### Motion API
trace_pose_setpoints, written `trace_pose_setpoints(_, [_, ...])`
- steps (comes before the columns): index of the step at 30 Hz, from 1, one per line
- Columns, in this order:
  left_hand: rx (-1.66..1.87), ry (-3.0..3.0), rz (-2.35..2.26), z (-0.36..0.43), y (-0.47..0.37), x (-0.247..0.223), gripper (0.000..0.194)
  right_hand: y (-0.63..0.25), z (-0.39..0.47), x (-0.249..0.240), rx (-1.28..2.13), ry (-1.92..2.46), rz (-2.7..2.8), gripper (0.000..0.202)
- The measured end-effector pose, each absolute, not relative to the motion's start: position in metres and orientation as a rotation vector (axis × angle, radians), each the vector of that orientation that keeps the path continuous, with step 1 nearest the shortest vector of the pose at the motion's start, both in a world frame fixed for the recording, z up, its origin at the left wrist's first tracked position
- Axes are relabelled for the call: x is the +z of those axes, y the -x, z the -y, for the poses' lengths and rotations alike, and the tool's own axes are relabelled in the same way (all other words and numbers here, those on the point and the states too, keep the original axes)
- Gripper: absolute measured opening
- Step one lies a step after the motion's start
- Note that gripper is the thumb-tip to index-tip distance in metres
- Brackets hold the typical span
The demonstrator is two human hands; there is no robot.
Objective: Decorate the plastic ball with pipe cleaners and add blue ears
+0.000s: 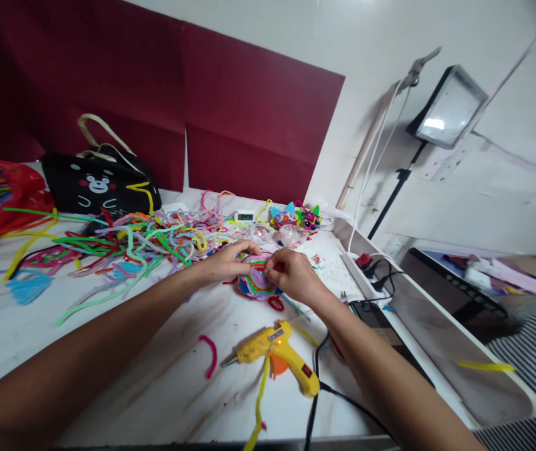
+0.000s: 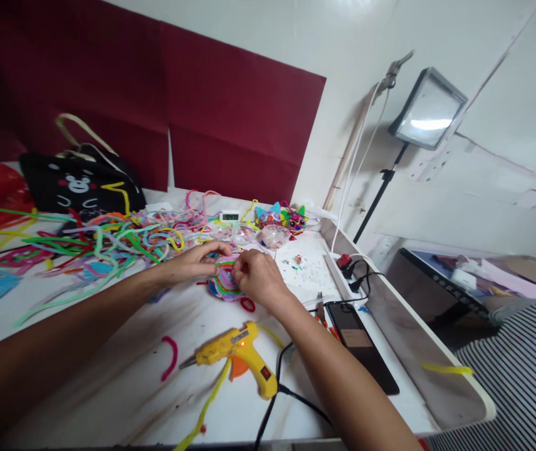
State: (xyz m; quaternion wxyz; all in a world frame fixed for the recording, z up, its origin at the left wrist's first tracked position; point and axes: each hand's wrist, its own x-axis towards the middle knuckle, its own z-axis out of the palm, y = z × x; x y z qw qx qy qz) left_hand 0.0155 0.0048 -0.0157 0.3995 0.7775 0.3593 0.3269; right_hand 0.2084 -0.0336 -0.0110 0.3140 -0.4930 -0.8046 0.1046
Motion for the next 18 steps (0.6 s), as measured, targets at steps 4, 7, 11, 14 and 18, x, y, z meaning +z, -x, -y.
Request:
trace_pose_setpoints(4, [0.828, -1.994, -0.917, -0.005, -0.016, -0.017, 0.037, -0.206, 0.033, -0.010, 0.318, 1.298, 2.100, 0.011])
trace_pose_setpoints(7, [0.852, -2.023, -0.914, -0.007, -0.016, -0.019, 0.033, -0.204, 0.033, -0.009, 0.366, 1.309, 2.079, 0.010])
trace_pose_setpoints(11, [0.891, -2.042, -0.912, -0.012, -0.017, -0.027, 0.034, -0.203, 0.033, -0.010, 0.447, 1.300, 2.040, 0.005])
trace_pose_setpoints(14, [0.912, -2.052, -0.902, -0.015, -0.018, -0.033, 0.033, -0.210, 0.030, -0.011, 0.555, 1.253, 2.004, 0.003])
trace_pose_setpoints(18, [0.922, -2.065, -0.892, -0.015, -0.018, -0.035, 0.032, -0.225, 0.026, -0.015, 0.708, 1.187, 1.916, 0.013])
